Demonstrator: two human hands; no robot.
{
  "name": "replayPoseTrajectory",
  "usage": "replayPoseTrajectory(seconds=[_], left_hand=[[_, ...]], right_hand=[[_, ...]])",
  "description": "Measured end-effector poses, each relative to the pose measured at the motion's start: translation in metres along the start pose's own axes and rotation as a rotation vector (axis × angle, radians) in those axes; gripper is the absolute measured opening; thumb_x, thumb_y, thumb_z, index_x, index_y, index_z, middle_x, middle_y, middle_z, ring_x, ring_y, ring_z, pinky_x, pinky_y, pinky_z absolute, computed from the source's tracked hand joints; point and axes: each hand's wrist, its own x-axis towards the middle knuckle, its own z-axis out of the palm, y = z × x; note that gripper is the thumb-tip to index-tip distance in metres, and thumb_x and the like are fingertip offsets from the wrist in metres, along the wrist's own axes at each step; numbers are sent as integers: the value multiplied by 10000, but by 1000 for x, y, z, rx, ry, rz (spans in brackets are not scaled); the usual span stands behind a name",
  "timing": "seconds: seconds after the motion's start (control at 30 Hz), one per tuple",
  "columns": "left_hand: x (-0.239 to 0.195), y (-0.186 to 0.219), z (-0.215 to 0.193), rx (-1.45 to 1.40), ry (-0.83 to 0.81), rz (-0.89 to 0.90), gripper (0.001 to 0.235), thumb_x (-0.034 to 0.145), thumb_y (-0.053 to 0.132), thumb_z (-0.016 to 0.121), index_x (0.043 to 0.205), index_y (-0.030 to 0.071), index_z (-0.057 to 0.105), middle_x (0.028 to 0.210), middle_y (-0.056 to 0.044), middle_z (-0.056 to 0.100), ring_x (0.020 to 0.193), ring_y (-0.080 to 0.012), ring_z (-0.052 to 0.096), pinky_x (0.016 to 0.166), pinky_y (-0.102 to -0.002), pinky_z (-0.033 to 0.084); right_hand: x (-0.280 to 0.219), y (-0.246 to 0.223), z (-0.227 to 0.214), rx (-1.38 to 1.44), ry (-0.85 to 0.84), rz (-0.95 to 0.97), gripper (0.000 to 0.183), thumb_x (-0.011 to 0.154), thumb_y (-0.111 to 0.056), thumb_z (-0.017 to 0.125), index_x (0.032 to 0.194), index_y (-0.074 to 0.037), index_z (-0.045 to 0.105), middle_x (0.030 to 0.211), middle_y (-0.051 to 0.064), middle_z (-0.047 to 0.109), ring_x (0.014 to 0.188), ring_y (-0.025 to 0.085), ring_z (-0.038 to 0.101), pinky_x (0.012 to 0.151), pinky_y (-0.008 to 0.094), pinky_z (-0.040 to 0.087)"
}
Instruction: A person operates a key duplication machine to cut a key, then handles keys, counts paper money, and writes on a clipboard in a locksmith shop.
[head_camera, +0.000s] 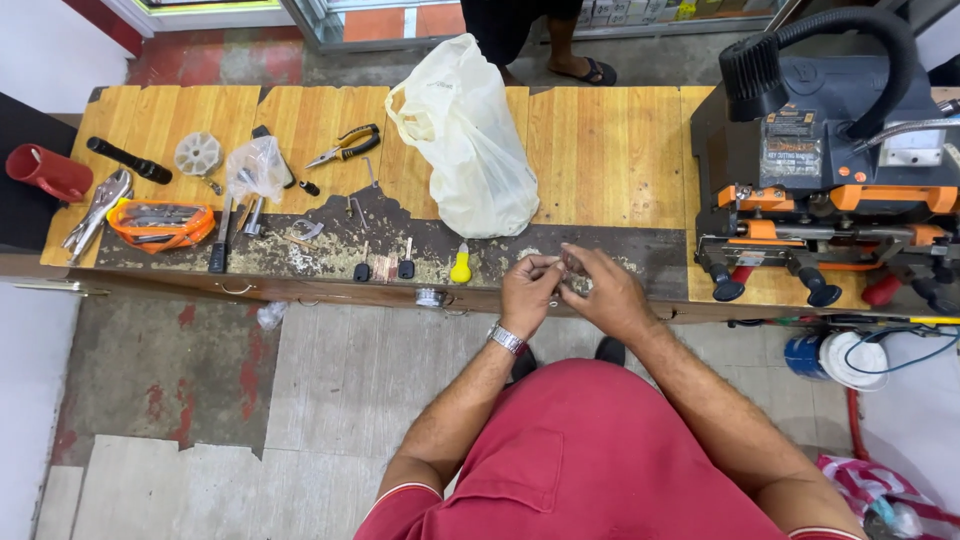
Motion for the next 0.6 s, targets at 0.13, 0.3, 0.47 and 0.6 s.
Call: replayPoseTrajectory(seconds=[0.13,0.3,0.47,0.6], left_hand=[[1,-3,-3,-11,-16,-15,175,915,26,711,1056,-73,683,754,-189,716,508,-216,701,472,-281,569],[-1,-5,-1,13,-18,-49,363,890,45,760,1237,-18,672,882,-146,752,684,-182,723,591,-273,603],[-13,36,0,-262,-90,-319,297,919,50,720,1209,-6,684,831,-95,754,652,-173,758,563,-247,647],[-16,40,-11,-427,-372,-493,132,958,102,708,1070,43,744,875,-145,769,719,-235,779,635,-320,668]], right_hand=[[-2,4,-1,-67,38,-90,574,710,-222,905,1244,-138,711,854,67,695,781,282,729,641,414,606],[-7,13,7,-16,115,-114,599,678,-218,899,1243,-136,719,879,65,712,813,276,732,690,412,599],[-14,14,0,225,131,-81,588,662,-143,904,1227,-113,742,910,65,755,870,256,750,771,361,590],[-12,-6,-17,437,104,-94,599,625,-128,922,1197,-71,752,911,82,774,865,270,760,816,383,594]])
